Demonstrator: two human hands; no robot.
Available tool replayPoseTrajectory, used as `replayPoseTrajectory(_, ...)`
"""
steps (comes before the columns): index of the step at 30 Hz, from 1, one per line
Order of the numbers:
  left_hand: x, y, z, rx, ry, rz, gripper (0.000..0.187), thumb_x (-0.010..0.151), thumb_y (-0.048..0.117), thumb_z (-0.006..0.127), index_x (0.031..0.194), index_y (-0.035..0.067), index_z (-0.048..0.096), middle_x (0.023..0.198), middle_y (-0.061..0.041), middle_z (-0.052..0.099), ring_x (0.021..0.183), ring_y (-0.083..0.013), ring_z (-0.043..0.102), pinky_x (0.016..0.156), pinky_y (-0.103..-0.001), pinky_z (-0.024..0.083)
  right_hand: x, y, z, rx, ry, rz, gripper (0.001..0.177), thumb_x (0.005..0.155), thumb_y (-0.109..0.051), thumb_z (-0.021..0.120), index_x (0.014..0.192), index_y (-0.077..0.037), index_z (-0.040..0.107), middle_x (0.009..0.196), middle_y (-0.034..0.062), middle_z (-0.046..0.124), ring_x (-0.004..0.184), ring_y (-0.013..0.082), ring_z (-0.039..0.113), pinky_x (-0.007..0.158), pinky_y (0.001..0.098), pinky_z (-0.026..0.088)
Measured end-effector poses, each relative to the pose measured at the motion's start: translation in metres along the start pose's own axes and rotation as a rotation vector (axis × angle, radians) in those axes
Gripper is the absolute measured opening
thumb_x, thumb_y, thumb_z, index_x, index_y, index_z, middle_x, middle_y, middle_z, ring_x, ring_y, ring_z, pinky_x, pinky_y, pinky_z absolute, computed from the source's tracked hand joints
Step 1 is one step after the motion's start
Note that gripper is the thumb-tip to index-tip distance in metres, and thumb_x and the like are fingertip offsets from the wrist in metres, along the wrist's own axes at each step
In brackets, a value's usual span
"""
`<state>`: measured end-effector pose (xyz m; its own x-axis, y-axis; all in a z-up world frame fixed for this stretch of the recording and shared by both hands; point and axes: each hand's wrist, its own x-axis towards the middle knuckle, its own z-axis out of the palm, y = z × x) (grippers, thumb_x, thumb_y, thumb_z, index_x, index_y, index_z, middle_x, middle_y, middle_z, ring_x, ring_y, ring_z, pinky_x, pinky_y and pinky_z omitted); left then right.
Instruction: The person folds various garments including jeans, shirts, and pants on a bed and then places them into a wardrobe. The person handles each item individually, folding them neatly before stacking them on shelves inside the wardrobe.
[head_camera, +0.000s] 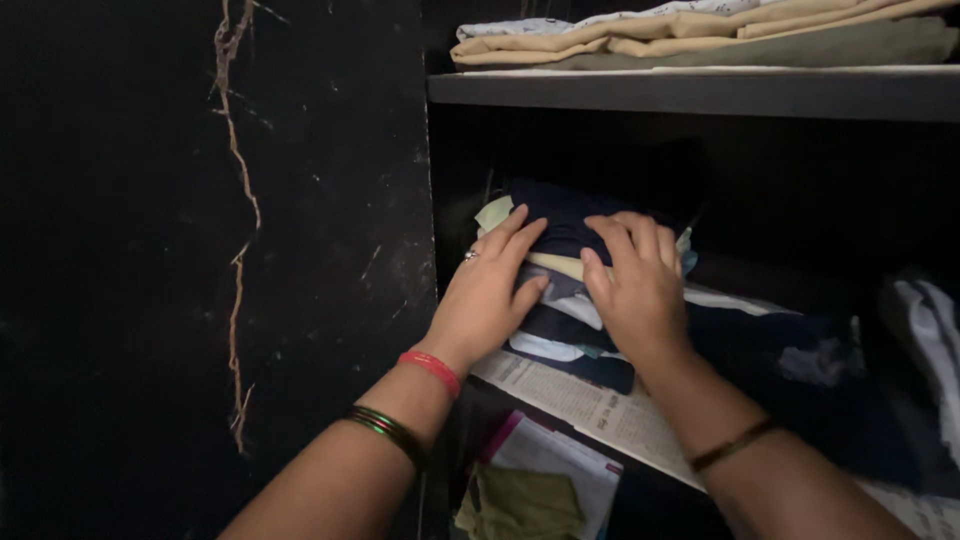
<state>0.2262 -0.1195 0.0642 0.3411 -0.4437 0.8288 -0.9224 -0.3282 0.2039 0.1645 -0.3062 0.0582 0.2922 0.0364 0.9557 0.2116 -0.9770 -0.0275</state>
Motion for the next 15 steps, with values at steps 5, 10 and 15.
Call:
replayPoseTrajectory(5, -0.018, 0.024, -0.009, -0.080, 0.038, -0.141, 0.048, 0.088, 0.025, 0.075, 0.130, 0.006, 0.064, 0.142, -0.022, 0.055, 0.130, -0.0400, 0.053, 0.107, -0.045, 0.044, -0.007, -0.001, 0.001, -0.040, -0.036, 0.017, 0.036, 0.095, -0.020, 0.070, 0.130, -0.010, 0.067, 0.129, 0.0115, 0.060, 0.123, 0.0342, 0.054, 0.106, 0.0479, 0.044)
replayPoseTrajectory(10, -0.047, 0.064, -0.036, -0.209, -0.044, -0.179, 0.029, 0.090, 0.027, 0.071, 0.112, 0.008, 0.073, 0.116, -0.012, 0.074, 0.115, -0.0316, 0.065, 0.098, -0.042, 0.052, -0.007, -0.005, -0.004, -0.041, -0.067, 0.025, 0.037, 0.097, -0.022, 0.068, 0.133, -0.010, 0.065, 0.132, 0.0111, 0.060, 0.125, 0.0332, 0.054, 0.106, 0.0485, 0.043)
replayPoseTrajectory(15, -0.085, 0.095, -0.074, -0.200, -0.124, -0.244, 0.024, 0.092, 0.027, 0.068, 0.106, 0.009, 0.074, 0.101, -0.008, 0.078, 0.103, -0.0283, 0.071, 0.102, -0.044, 0.047, -0.005, -0.013, -0.020, -0.016, -0.133, 0.011, 0.046, 0.095, -0.026, 0.070, 0.137, -0.009, 0.062, 0.135, 0.0133, 0.059, 0.128, 0.0352, 0.052, 0.108, 0.0504, 0.039)
